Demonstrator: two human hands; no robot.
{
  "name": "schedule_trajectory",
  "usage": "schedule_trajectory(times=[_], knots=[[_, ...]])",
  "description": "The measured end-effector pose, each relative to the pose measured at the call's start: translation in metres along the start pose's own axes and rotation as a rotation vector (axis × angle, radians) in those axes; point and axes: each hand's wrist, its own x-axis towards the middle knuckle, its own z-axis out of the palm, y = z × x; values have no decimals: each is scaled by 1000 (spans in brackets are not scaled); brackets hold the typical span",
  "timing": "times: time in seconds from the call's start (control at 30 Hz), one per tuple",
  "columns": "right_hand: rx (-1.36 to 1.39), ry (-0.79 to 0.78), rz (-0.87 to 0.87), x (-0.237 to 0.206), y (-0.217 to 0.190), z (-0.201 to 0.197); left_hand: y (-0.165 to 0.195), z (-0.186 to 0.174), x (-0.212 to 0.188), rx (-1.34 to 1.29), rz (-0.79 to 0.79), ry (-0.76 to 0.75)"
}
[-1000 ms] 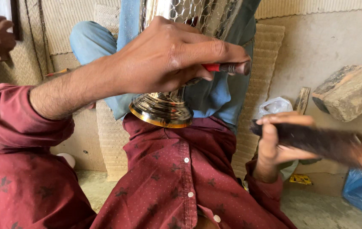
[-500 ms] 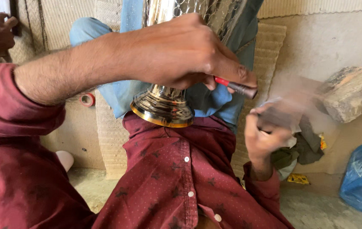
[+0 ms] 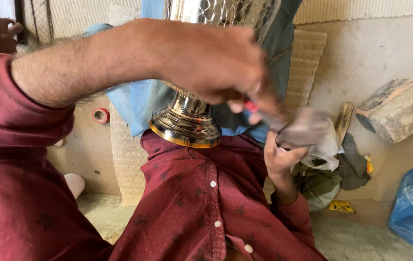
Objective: The person sits cross-legged on the floor with a brass vase held between their legs and lap. They hold a chisel-like punch against the vase surface with one hand and repeatedly strike it with a wooden mallet held in the other hand, chasing a pattern into the metal, repositioning the punch around the vase as they work.
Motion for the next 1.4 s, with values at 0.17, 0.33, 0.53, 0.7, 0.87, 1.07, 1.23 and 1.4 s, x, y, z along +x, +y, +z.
schedule_trajectory(times=[0.17,0.33,0.53,0.7,0.87,1.07,1.23,1.4], knots=[[134,91,238,-24,17,1,-3,-8,4,70,-4,77],[157,186,62,-17,7,-6,-4,-13,11,7,6,-66],[-273,-19,-209,7,6,-9,-3,-14,15,21,-34,-134],[-129,-48,-94,3,12,-16,3,-4,7,88,-91,2],[168,27,103,11,3,-20,5,3,-8,332,-155,86],[-374,-69,-220,33,2,-30,9,8,-15,298,-88,275],[223,-82,54,25,16,-35,14,14,-21,242,-97,387],[101,-244,182,34,5,-44,30,30,-31,150,-254,684]])
